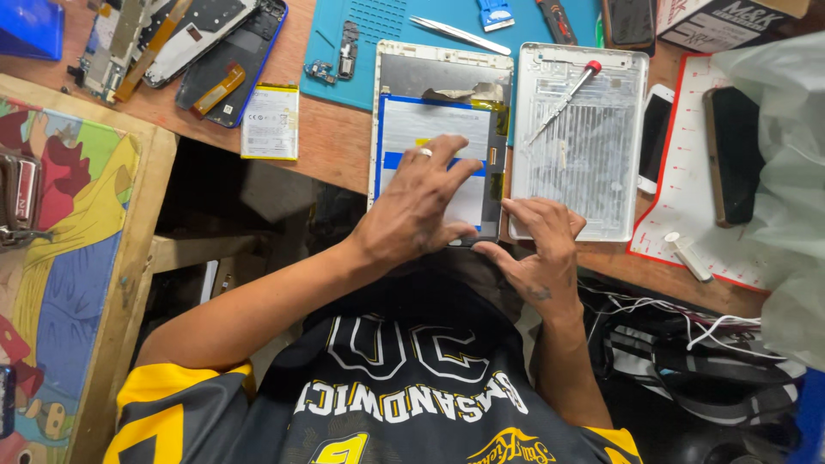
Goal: The person disassembles a tablet by removing screws and detaching internal components. They use a screwdriver and tweezers to carefully lift and separate the motherboard and ribbon cables from the device frame.
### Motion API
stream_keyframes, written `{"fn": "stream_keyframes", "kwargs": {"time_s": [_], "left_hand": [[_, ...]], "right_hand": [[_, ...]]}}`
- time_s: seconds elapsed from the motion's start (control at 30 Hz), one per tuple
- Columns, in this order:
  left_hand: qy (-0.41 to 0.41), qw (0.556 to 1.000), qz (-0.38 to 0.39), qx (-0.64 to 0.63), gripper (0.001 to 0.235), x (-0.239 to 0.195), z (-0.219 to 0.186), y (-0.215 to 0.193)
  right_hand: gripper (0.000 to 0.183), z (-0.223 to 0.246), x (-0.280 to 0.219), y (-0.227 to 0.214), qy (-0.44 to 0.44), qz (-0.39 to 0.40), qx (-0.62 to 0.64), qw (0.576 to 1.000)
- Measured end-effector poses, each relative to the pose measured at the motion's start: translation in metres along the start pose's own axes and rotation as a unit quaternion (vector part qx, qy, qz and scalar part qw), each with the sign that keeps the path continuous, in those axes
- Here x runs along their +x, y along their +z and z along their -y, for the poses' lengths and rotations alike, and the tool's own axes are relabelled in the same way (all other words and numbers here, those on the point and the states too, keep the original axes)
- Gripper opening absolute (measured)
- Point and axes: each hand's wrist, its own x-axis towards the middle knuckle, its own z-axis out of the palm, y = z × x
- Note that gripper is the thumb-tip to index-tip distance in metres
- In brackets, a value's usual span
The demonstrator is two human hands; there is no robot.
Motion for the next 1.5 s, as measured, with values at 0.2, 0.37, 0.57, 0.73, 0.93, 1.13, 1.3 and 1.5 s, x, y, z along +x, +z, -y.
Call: {"fn": "stream_keyframes", "kwargs": {"time_s": [0.2, 0.37, 0.57, 0.73, 0.93, 1.13, 1.3, 1.5], "left_hand": [[0.013, 0.998, 0.049, 0.024, 0.084, 0.007, -0.003, 0.009], [0.058, 0.995, 0.054, 0.065, 0.076, 0.008, 0.000, 0.013], [0.094, 0.988, 0.068, 0.098, 0.065, 0.012, -0.010, 0.017], [0.119, 0.976, 0.065, 0.169, 0.053, 0.014, -0.018, 0.033], [0.139, 0.971, 0.038, 0.190, 0.051, 0.013, -0.023, 0.045], [0.149, 0.970, 0.052, 0.183, 0.055, 0.009, -0.019, 0.051], [0.168, 0.957, 0.010, 0.235, 0.053, 0.009, -0.022, 0.048], [0.094, 0.980, -0.015, 0.176, 0.053, 0.020, -0.018, 0.006]], "right_hand": [[0.077, 0.000, -0.003, -0.001, 0.006, 0.012, 0.007, 1.000], [0.066, -0.002, -0.009, 0.001, -0.003, 0.008, 0.012, 1.000], [0.045, -0.003, -0.014, 0.005, -0.015, -0.002, 0.016, 1.000], [0.042, -0.006, -0.018, 0.009, -0.024, -0.011, 0.003, 1.000], [0.036, -0.008, -0.020, 0.009, -0.031, -0.005, -0.024, 0.999], [0.032, -0.010, -0.023, 0.012, -0.037, 0.003, -0.061, 0.997], [0.031, -0.010, -0.021, 0.009, -0.037, 0.013, -0.056, 0.998], [0.041, -0.005, -0.016, 0.003, -0.040, 0.011, -0.038, 0.998]]}}
